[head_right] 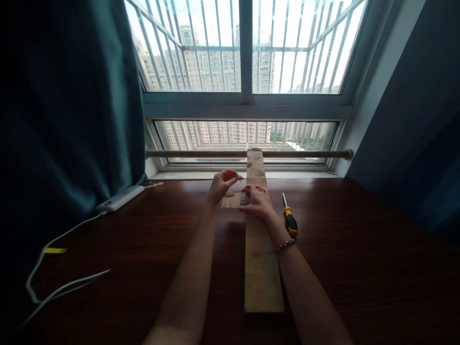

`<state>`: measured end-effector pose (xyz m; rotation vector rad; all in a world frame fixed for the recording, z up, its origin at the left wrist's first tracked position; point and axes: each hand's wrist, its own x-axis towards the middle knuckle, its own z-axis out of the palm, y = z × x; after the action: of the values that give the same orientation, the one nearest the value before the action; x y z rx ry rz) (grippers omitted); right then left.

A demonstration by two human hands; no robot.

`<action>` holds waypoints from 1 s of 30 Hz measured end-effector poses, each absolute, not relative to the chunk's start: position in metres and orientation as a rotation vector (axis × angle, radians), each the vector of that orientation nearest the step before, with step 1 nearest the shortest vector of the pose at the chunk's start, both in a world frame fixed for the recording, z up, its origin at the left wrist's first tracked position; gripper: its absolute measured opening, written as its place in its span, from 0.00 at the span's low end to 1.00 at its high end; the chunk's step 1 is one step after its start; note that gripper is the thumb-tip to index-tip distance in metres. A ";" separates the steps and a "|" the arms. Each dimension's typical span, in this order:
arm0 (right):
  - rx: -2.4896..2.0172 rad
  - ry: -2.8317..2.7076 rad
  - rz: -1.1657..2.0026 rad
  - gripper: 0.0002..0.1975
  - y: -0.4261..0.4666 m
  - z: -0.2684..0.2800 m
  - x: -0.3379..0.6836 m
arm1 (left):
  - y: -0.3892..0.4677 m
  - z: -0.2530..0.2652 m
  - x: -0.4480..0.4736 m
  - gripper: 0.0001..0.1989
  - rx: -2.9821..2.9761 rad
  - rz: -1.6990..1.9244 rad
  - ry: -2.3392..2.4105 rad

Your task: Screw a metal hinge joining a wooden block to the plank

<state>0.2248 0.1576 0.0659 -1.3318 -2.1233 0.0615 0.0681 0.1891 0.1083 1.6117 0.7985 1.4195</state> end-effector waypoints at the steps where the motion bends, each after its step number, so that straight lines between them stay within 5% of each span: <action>1: -1.332 -2.123 0.065 0.34 0.157 0.066 0.225 | 0.188 0.112 0.067 0.08 1.564 1.446 0.769; 7: -1.337 -2.115 0.082 0.34 0.157 0.067 0.225 | 0.177 0.129 0.064 0.06 1.137 1.480 0.825; 18: -1.320 -2.109 0.093 0.34 0.159 0.064 0.225 | 0.171 0.084 0.060 0.12 1.716 0.867 1.140; 30: -1.307 -2.094 0.091 0.34 0.157 0.065 0.225 | 0.163 0.076 0.070 0.10 1.379 0.838 1.278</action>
<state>0.2252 0.1574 0.0651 -1.3070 -2.0938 0.0909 0.0698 0.1627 0.0759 1.3785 1.2782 0.8384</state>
